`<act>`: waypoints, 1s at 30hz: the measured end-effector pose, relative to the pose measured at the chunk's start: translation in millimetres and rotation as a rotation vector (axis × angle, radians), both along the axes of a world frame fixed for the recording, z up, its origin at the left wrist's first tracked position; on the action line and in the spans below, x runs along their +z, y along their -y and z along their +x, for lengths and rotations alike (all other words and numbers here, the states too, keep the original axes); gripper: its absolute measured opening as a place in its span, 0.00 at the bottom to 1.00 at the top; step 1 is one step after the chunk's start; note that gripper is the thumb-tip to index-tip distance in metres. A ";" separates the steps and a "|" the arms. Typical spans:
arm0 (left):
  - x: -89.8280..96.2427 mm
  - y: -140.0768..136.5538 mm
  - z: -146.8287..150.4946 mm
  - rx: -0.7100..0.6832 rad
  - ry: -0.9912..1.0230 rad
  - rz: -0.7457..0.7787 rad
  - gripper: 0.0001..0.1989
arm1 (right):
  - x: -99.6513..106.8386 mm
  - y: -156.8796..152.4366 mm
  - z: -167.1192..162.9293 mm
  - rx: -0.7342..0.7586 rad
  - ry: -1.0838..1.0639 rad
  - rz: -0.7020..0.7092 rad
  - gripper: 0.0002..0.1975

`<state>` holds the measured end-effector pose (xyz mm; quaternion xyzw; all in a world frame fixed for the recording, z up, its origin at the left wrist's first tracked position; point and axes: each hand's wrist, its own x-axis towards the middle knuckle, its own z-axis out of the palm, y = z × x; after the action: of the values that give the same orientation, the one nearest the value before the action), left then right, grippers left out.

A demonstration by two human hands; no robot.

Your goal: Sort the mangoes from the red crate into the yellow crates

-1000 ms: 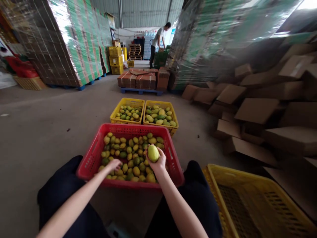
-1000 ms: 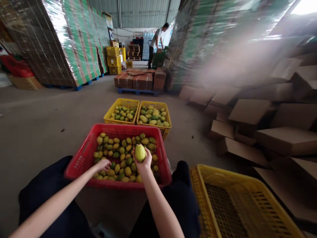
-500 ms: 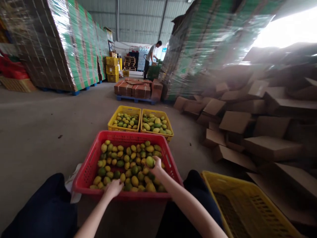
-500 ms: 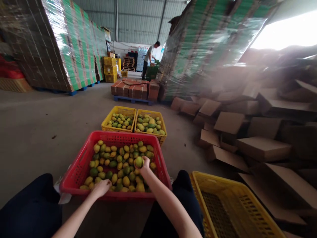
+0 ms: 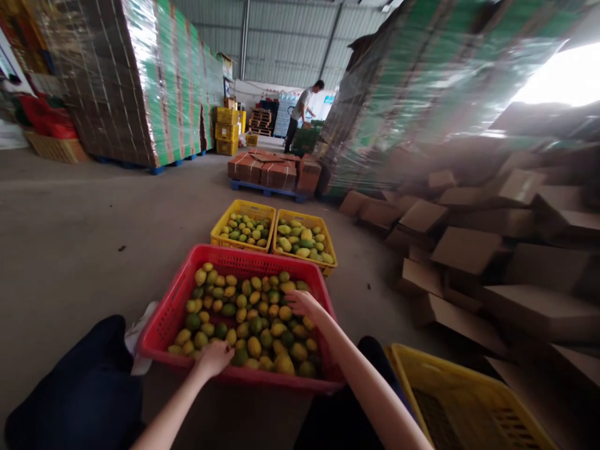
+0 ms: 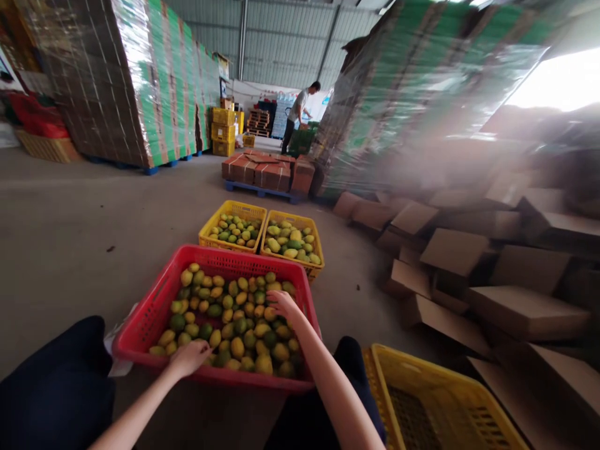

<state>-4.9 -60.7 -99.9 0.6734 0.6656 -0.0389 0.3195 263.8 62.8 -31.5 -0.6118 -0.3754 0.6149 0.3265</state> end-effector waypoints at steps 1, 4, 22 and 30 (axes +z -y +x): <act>1.9 0.1 -0.5 -0.008 -0.004 -0.005 0.20 | -6.5 9.1 -0.2 -0.001 0.019 -0.029 0.11; 4.5 0.4 -2.4 -0.026 -0.019 -0.023 0.20 | -10.9 18.1 2.0 -0.007 0.027 -0.055 0.09; -84.5 -100.9 -84.3 -0.005 -0.215 -0.170 0.15 | 18.9 31.4 -41.3 -0.227 -0.525 -0.156 0.04; -127.2 -110.2 -102.8 -0.166 -0.234 -0.100 0.15 | 0.6 17.3 -34.3 -0.391 -0.618 -0.312 0.04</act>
<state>-107.7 49.5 -227.0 0.7002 0.6374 -0.1768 0.2685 229.5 45.5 -31.0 -0.5004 -0.0380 0.7458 0.4382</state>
